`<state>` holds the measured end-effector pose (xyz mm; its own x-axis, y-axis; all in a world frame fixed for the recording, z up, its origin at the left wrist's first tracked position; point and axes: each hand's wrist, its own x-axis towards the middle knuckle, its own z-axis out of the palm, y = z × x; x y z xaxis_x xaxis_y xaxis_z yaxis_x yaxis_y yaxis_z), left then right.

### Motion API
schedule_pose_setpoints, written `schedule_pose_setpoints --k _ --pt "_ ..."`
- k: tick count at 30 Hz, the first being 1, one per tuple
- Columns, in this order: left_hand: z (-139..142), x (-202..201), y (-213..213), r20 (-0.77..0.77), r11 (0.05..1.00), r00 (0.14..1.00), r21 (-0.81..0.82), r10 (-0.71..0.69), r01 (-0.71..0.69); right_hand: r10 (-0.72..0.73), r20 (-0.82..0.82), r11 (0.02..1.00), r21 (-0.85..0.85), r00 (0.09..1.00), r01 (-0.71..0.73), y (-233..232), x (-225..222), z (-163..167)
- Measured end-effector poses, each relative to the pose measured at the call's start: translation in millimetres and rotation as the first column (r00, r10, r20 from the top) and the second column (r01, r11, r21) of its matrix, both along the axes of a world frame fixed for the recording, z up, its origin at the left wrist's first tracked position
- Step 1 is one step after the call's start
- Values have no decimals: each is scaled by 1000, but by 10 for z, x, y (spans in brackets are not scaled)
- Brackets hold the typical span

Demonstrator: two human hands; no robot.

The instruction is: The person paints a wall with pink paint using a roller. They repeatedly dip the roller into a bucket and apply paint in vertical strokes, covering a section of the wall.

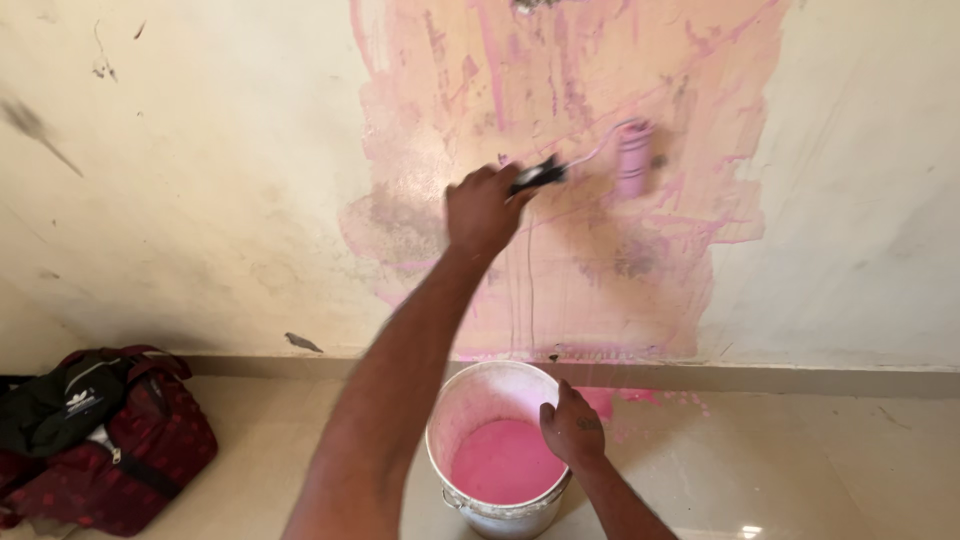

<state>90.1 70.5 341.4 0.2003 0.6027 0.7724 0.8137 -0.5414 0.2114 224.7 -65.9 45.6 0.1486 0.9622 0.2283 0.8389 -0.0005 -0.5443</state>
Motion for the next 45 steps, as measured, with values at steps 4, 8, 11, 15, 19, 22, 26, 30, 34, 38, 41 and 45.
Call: schedule_pose_setpoints --k 4,8,11,15,19,22,26,30,34,38,41,45 --pt "390 433 -33 -95 996 995 -75 43 -51 -2 -15 1000 -20 1000 2 -36 -4 40" --pt "495 287 16 -135 998 990 -19 50 -53 6 -1 999 47 1000 -6 -43 4 39" --pt "441 -229 56 -156 997 984 13 83 -82 -3 15 999 49 1000 3 -26 -4 43" --pt "422 -1133 2 -191 987 969 -6 157 -161 -18 25 1000 -11 1000 19 2 -11 62" --pt "475 -1962 -143 -238 950 921 23 309 -313 -13 45 998 63 999 11 25 7 40" --pt "515 -2476 -227 -262 901 863 78 432 -428 -11 65 994 110 998 4 48 25 32" --pt "572 -2912 -258 -242 851 816 125 525 -510 7 103 999 51 995 -12 58 18 36" --pt "582 -3027 -296 -205 844 820 78 534 -530 0 97 1000 8 995 -1 37 -3 87" --pt "612 -2818 -285 -139 889 879 25 455 -457 24 120 998 57 993 -31 15 11 122" --pt "627 -2345 -219 -104 930 926 -11 363 -366 9 94 1000 8 996 -9 6 -2 131" --pt "682 -1826 -141 -62 962 960 6 273 -274 -1 82 998 59 997 -4 -10 -27 149" --pt "792 -1004 -93 -32 990 990 9 139 -139 10 54 991 132 998 -17 -52 -39 191"
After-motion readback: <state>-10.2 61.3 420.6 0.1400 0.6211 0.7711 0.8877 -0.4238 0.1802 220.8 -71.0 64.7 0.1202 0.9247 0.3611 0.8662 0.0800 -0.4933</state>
